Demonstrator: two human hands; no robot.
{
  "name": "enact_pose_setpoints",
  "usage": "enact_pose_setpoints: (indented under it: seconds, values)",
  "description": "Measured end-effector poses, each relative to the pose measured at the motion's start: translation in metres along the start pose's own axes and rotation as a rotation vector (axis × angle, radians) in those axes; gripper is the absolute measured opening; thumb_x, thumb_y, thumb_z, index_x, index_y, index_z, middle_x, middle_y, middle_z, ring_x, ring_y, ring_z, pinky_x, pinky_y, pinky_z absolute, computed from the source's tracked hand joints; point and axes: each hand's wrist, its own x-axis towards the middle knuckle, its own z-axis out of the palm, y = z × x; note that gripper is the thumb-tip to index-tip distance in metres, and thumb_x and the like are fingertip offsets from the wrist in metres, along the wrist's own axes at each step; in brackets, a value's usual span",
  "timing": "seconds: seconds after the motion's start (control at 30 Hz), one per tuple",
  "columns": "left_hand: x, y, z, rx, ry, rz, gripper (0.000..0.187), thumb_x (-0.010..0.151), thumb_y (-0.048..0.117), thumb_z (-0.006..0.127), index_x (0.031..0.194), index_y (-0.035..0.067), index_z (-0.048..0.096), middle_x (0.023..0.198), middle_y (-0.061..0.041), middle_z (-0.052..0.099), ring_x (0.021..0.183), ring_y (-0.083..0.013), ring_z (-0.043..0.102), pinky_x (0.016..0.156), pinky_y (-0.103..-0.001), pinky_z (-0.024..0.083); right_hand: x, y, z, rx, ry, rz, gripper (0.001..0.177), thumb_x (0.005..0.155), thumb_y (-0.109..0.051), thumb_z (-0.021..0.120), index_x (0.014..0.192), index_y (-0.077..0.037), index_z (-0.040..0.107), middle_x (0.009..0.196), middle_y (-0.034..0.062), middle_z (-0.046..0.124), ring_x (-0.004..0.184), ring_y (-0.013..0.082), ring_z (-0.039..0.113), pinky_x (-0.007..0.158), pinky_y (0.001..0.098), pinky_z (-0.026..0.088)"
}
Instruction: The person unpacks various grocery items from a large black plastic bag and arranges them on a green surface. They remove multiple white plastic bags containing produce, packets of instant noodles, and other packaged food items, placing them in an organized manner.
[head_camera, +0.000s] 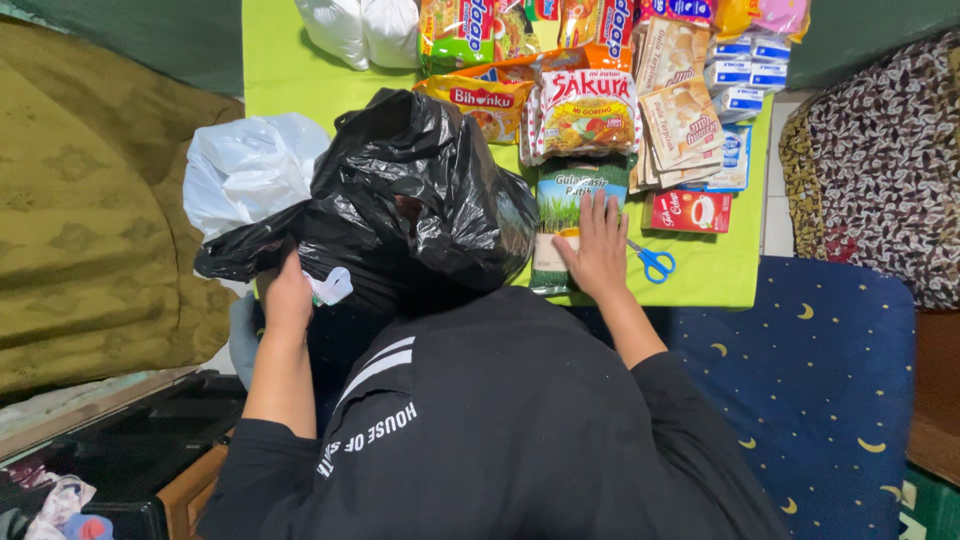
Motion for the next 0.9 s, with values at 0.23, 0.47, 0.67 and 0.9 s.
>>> enact_pose_setpoints:
  seconds: [0.23,0.47,0.67,0.9]
  values:
    - [-0.001,0.007,-0.007,-0.272,-0.162,-0.359,0.038,0.109,0.022,0.046,0.143,0.017,0.062,0.106,-0.016,0.068,0.084,-0.0275,0.064,0.08,-0.037,0.048,-0.03,0.036,-0.031,0.196,0.255,0.117,0.031,0.101,-0.015,0.059,0.129,-0.002,0.062,0.122,0.0214,0.067,0.117,0.0421,0.059,0.109,0.0526,0.04]
    - [-0.011,0.075,-0.044,-0.414,-0.005,0.314,0.055,0.102,0.002,0.061,0.153,0.005,0.041,0.145,-0.014,0.05,0.131,-0.024,0.053,0.113,-0.035,0.044,-0.066,0.079,-0.028,-0.143,0.174,0.207,0.035,0.085,-0.009,0.071,0.118,-0.003,0.065,0.107,0.0207,0.068,0.102,0.0419,0.063,0.089,0.0525,0.049]
    - [-0.024,0.075,-0.055,-0.525,0.101,0.35,0.071,0.091,0.0,0.072,0.153,0.003,0.038,0.16,-0.016,0.029,0.152,-0.0285,0.033,0.128,-0.038,0.026,-0.065,0.103,-0.012,-0.236,0.084,0.199,0.033,0.085,-0.012,0.075,0.117,-0.007,0.068,0.108,0.0186,0.069,0.101,0.0414,0.064,0.086,0.0515,0.052]
    - [-0.043,0.086,-0.071,-0.673,0.083,0.4,0.082,0.081,0.003,0.072,0.156,0.007,0.038,0.174,-0.011,0.007,0.161,-0.0258,0.023,0.133,-0.039,0.024,-0.05,0.06,-0.057,-0.018,0.207,0.196,0.023,0.092,-0.012,0.076,0.113,-0.006,0.07,0.1,0.016,0.068,0.093,0.0355,0.066,0.083,0.0458,0.052]
